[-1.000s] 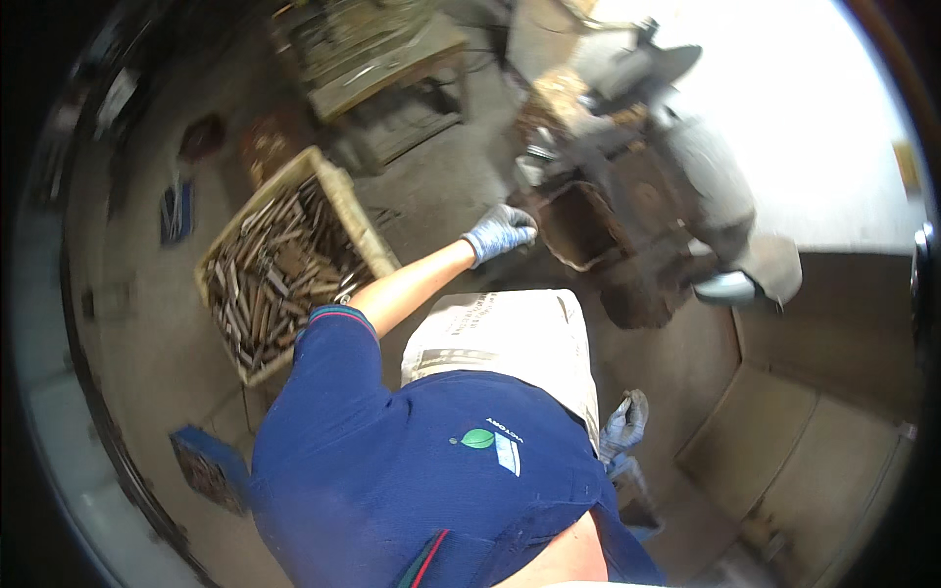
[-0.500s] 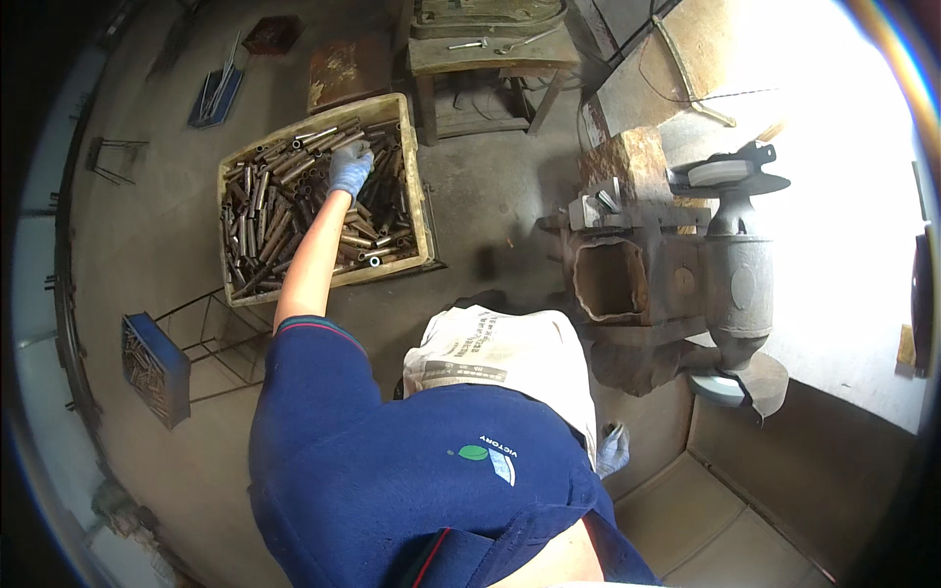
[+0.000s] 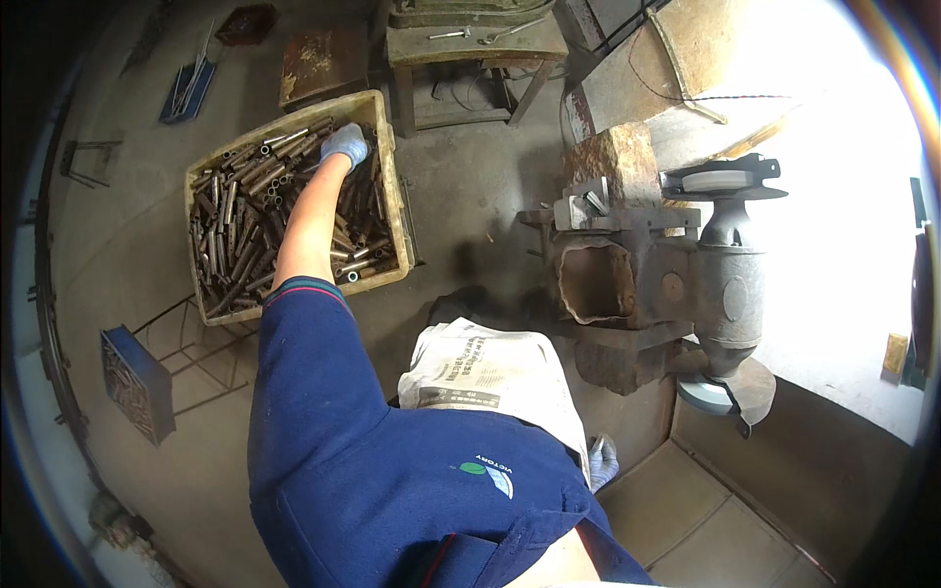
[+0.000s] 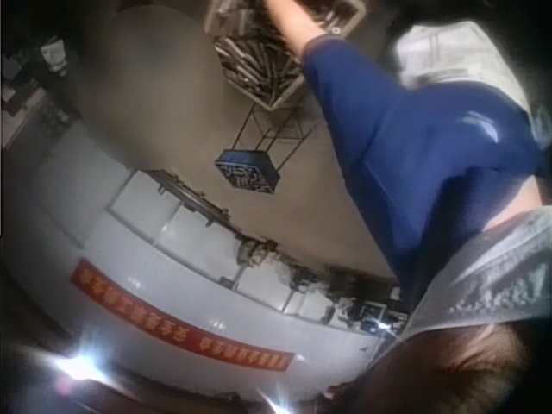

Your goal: The person takes metal cylinders one by one from a bin and presses them against a bench grinder before placing them into a separate container.

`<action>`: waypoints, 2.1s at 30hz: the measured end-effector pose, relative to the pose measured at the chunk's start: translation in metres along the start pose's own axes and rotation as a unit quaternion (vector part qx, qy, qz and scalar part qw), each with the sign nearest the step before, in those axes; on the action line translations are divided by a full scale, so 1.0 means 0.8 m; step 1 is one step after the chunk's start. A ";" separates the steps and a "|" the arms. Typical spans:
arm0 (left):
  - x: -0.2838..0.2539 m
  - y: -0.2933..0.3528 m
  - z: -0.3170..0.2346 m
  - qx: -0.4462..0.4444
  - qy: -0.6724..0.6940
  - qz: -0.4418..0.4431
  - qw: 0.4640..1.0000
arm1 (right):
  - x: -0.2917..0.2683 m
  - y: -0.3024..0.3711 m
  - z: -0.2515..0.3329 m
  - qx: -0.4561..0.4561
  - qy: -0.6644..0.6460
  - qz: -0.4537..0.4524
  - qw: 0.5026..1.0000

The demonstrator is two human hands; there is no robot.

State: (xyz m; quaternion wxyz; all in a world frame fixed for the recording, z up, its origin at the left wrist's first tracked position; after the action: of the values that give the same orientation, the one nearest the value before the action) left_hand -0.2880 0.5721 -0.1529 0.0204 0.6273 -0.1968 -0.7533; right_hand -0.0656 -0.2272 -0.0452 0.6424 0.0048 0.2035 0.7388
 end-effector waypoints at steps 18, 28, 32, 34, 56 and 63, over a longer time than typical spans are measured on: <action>-0.133 0.178 -0.079 0.185 0.640 -0.022 0.746 | 0.074 0.003 0.116 -0.206 0.040 0.073 0.975; -0.154 0.495 -0.443 0.410 0.562 0.423 0.580 | 0.181 0.024 0.311 -0.427 0.083 0.175 0.884; -0.120 0.596 -0.497 0.404 0.556 0.495 0.531 | 0.155 0.020 0.279 -0.437 0.188 0.063 0.877; -0.118 0.636 -0.506 0.404 0.538 0.527 0.519 | 0.120 0.020 0.270 -0.438 0.173 -0.003 0.882; -0.111 0.671 -0.541 0.559 0.449 0.464 0.520 | 0.010 0.028 0.210 -0.347 -0.056 -0.135 0.927; -0.090 0.652 -0.560 0.517 0.453 0.484 0.542 | 0.013 0.005 0.213 -0.366 -0.066 -0.169 0.913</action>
State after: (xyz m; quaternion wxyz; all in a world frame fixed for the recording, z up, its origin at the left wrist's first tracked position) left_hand 0.0414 -0.0099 0.0220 0.1403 0.5965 -0.7901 -0.0130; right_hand -0.0253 -0.1677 0.1095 0.7262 -0.2163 -0.1267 0.6402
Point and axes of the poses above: each hand's wrist, its own y-axis away from the middle knuckle, its own x-axis out of the palm, z = x × y, the point moved 9 cm from there along -y, towards the middle knuckle, and after that the axes turned 15 degrees about -y, right-handed, at the moved point
